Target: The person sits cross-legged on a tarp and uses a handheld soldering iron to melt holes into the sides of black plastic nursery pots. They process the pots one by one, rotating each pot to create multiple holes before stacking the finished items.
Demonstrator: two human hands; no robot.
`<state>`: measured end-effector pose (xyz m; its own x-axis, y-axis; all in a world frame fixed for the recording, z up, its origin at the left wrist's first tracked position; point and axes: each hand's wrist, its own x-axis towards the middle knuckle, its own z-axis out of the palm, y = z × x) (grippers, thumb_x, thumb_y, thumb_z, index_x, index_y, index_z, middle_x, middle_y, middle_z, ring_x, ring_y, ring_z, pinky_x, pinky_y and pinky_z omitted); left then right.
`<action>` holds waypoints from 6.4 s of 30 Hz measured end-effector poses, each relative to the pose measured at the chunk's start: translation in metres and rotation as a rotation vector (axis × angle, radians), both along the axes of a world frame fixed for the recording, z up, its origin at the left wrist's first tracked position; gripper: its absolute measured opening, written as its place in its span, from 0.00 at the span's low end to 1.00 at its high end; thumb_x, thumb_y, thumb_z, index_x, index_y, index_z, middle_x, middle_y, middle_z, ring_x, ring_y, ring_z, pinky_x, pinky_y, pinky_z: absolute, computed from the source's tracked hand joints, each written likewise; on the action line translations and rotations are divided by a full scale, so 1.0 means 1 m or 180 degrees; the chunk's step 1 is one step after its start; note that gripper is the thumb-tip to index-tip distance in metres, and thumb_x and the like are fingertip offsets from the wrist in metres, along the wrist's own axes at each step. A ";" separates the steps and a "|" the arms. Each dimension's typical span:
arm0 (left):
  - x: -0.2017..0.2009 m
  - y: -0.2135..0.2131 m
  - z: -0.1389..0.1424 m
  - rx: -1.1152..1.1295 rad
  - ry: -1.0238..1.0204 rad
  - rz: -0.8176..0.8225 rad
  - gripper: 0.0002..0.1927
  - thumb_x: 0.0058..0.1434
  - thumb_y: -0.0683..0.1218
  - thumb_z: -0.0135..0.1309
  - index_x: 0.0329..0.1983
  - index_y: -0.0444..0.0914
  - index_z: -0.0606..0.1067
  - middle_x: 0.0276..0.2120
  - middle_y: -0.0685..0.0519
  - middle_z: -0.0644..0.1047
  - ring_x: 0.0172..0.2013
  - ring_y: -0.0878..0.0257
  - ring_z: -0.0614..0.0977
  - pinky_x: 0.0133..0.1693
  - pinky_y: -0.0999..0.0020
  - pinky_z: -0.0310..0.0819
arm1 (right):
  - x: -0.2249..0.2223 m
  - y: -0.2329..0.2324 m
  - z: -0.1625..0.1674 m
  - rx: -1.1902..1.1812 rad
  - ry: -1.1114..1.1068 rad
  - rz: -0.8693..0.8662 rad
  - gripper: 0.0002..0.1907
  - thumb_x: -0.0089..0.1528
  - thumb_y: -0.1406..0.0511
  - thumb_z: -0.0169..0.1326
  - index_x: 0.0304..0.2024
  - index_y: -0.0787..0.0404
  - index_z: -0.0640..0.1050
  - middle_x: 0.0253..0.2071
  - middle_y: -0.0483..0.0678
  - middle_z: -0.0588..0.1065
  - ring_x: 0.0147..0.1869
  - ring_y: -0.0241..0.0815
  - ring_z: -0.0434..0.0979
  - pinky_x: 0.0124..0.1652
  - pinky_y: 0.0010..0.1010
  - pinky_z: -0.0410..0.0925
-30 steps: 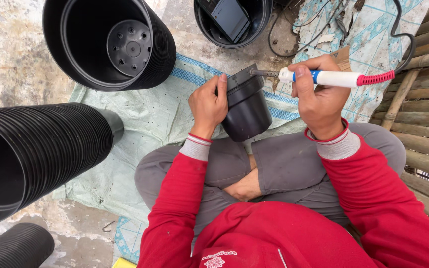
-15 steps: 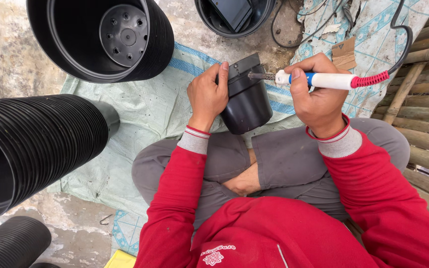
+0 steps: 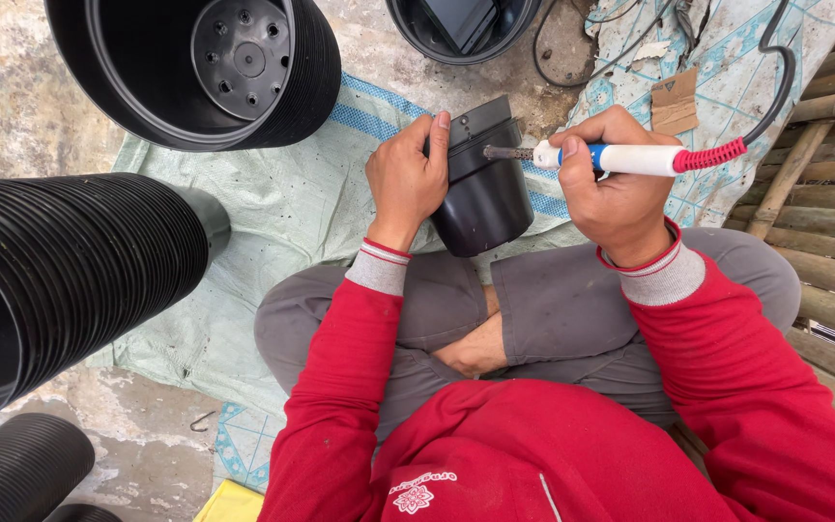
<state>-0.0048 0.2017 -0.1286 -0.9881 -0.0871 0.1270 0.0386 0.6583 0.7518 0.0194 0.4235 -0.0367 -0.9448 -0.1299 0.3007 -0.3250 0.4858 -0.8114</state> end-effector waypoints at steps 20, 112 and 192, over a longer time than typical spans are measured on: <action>0.002 0.001 0.000 -0.0015 -0.0035 -0.0030 0.25 0.74 0.56 0.46 0.22 0.40 0.70 0.16 0.50 0.72 0.17 0.51 0.73 0.23 0.57 0.61 | -0.004 -0.010 0.013 0.0209 -0.0030 0.0250 0.03 0.69 0.75 0.56 0.38 0.67 0.76 0.31 0.48 0.78 0.29 0.34 0.79 0.32 0.24 0.68; 0.027 0.006 0.024 -0.0003 0.0288 0.0139 0.22 0.72 0.52 0.49 0.22 0.39 0.72 0.18 0.43 0.71 0.20 0.43 0.74 0.25 0.51 0.61 | 0.000 0.015 0.003 -0.1227 -0.0190 -0.0274 0.06 0.77 0.70 0.53 0.49 0.69 0.73 0.35 0.48 0.76 0.33 0.32 0.75 0.34 0.22 0.68; 0.041 -0.028 -0.001 0.1406 -0.0102 0.0026 0.25 0.80 0.57 0.44 0.32 0.37 0.73 0.23 0.52 0.72 0.29 0.62 0.70 0.33 0.61 0.67 | -0.001 0.045 0.021 -0.1730 0.0312 -0.0427 0.09 0.79 0.69 0.50 0.43 0.66 0.71 0.29 0.50 0.71 0.22 0.36 0.66 0.24 0.27 0.60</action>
<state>0.0365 0.1735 -0.1301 -0.9900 -0.1338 0.0451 0.0068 0.2738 0.9618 0.0182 0.4681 -0.0153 -0.9067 0.1872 0.3780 -0.3757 0.0490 -0.9254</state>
